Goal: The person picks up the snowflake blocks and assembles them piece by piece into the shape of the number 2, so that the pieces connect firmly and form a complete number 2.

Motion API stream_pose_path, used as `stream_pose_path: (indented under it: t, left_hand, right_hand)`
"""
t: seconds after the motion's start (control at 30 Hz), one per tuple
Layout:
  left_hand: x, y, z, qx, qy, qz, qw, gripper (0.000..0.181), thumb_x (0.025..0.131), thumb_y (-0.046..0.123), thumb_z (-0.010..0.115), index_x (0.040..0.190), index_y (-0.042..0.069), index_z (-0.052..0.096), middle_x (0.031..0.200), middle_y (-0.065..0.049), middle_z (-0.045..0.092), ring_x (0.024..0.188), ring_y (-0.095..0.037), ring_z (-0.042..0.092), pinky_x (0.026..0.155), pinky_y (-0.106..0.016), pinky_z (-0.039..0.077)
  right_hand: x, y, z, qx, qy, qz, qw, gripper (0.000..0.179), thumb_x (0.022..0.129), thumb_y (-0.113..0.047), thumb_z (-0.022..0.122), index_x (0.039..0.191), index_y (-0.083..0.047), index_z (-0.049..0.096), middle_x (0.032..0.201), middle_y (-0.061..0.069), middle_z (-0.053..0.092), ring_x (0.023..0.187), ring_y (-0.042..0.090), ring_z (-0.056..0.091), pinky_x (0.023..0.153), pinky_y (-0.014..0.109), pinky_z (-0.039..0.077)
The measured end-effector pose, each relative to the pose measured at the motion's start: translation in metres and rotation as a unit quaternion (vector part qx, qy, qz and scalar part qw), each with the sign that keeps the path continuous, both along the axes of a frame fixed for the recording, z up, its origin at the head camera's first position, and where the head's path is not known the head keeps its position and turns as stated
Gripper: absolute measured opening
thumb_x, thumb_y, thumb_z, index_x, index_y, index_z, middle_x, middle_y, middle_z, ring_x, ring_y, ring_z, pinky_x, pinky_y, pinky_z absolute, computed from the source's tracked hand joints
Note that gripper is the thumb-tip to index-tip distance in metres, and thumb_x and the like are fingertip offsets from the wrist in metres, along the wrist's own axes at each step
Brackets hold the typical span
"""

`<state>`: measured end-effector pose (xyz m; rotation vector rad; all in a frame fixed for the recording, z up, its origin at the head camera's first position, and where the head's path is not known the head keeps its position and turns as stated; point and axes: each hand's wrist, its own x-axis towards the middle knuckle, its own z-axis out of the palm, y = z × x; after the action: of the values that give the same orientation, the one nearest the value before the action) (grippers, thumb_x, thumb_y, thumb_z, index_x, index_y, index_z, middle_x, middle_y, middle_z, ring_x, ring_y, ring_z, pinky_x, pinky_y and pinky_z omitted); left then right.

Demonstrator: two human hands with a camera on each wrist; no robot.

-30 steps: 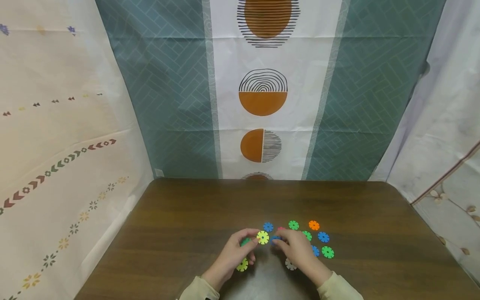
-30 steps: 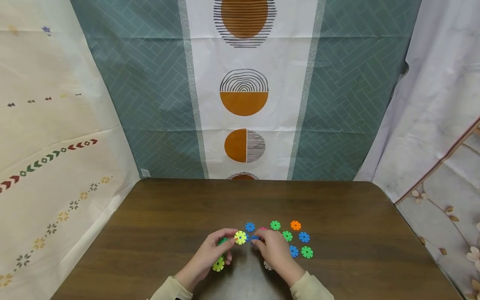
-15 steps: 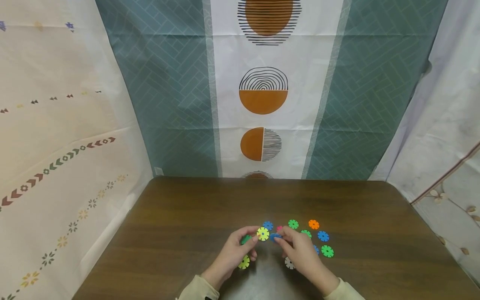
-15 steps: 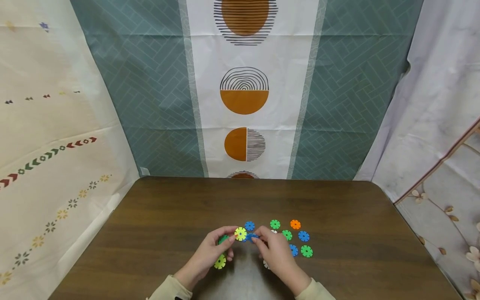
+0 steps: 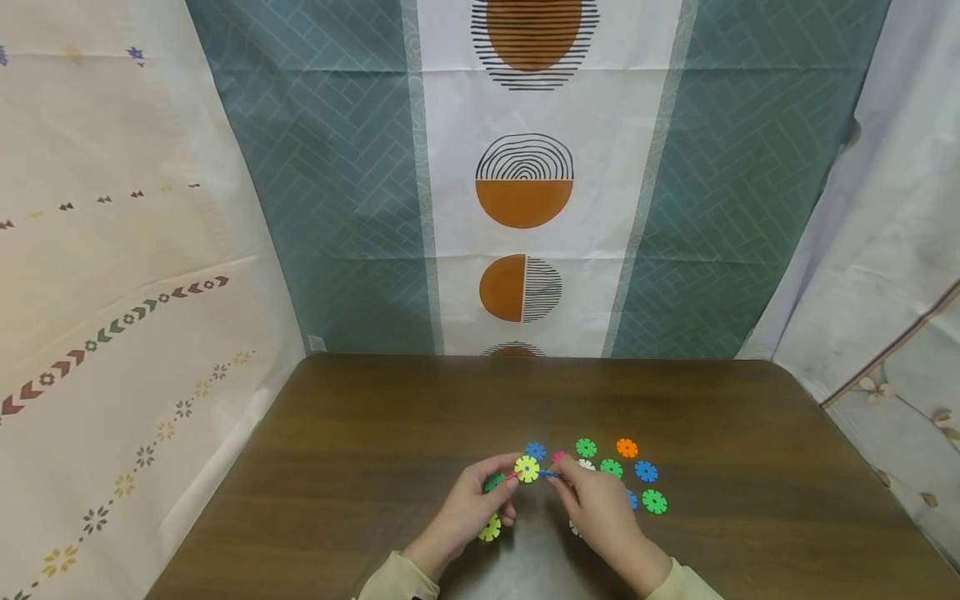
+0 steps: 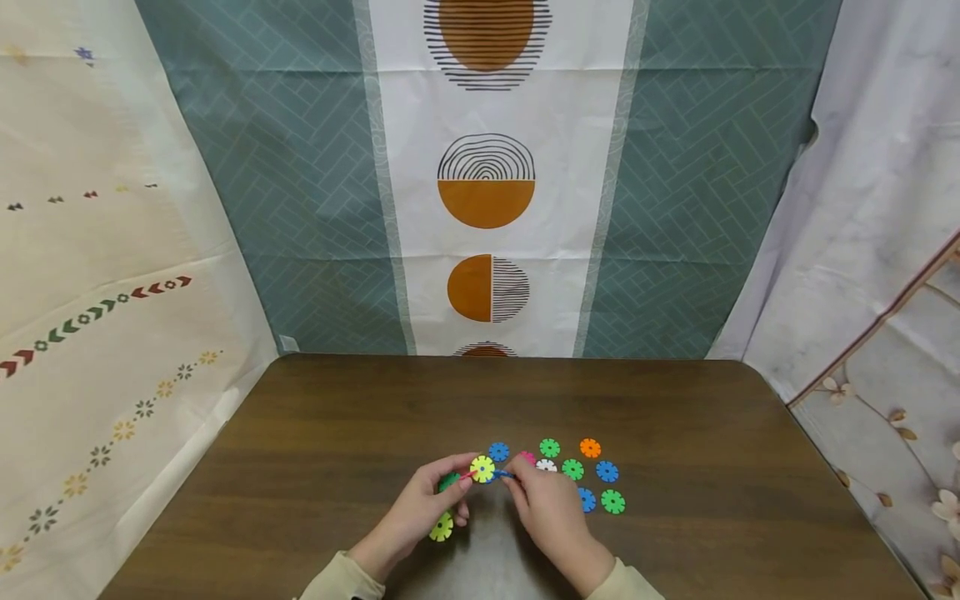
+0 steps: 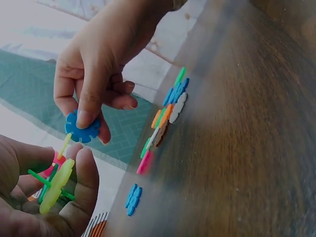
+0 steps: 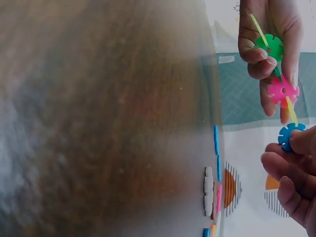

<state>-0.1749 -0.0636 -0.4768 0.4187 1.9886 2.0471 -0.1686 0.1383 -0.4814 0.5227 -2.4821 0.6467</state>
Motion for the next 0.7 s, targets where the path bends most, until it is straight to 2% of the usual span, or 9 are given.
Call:
stream_pose_path:
  t: [0.17, 0.27, 0.4, 0.5, 0.7]
  left_hand:
    - [-0.0003, 0.0004, -0.004, -0.041, 0.02, 0.005, 0.9989, 0.04, 0.097, 0.005, 0.058, 0.137, 0.009, 0.056, 0.09, -0.019, 0.061, 0.054, -0.013, 0.058, 0.051, -0.026, 0.054]
    - [0.0, 0.0012, -0.0042, -0.091, 0.043, 0.02, 0.9948, 0.041, 0.097, 0.006, 0.059, 0.137, 0.016, 0.057, 0.077, -0.015, 0.061, 0.052, -0.014, 0.058, 0.049, -0.026, 0.053]
    - [0.0004, 0.0015, -0.0013, -0.135, 0.061, 0.033, 0.9884, 0.039, 0.096, 0.006, 0.06, 0.135, 0.011, 0.059, 0.059, -0.007, 0.058, 0.049, -0.016, 0.057, 0.047, -0.025, 0.052]
    - [0.0001, 0.0016, -0.0001, -0.15, 0.066, 0.032, 0.986, 0.038, 0.096, 0.004, 0.06, 0.134, 0.006, 0.058, 0.058, -0.007, 0.058, 0.048, -0.016, 0.057, 0.045, -0.025, 0.051]
    - [-0.0009, 0.0042, 0.001, -0.154, 0.064, 0.017, 0.9858, 0.04, 0.096, 0.003, 0.059, 0.135, 0.007, 0.057, 0.058, -0.007, 0.06, 0.047, -0.014, 0.058, 0.046, -0.025, 0.051]
  right_hand:
    - [0.0003, -0.0015, -0.0024, 0.032, 0.025, 0.0, 0.9992, 0.02, 0.079, -0.013, 0.081, 0.085, -0.018, 0.063, 0.055, -0.012, 0.052, 0.044, 0.0, 0.037, 0.042, 0.02, 0.031]
    - [0.0009, -0.0027, -0.0022, 0.054, 0.047, 0.005, 0.9974, 0.02, 0.079, -0.012, 0.081, 0.085, -0.016, 0.063, 0.054, -0.01, 0.052, 0.042, 0.003, 0.041, 0.04, 0.021, 0.031]
    - [0.0014, -0.0044, -0.0021, 0.072, 0.068, 0.019, 0.9949, 0.024, 0.076, -0.01, 0.083, 0.085, -0.016, 0.062, 0.055, -0.008, 0.054, 0.043, 0.005, 0.045, 0.04, 0.019, 0.032]
    - [0.001, -0.005, -0.0032, 0.084, 0.088, 0.031, 0.9921, 0.029, 0.073, -0.007, 0.085, 0.085, -0.016, 0.061, 0.053, -0.008, 0.052, 0.043, 0.005, 0.045, 0.04, 0.018, 0.031]
    - [0.0008, -0.0073, -0.0045, 0.078, 0.113, 0.042, 0.9897, 0.033, 0.071, -0.005, 0.084, 0.083, -0.014, 0.055, 0.05, -0.01, 0.042, 0.042, 0.005, 0.041, 0.04, 0.019, 0.029]
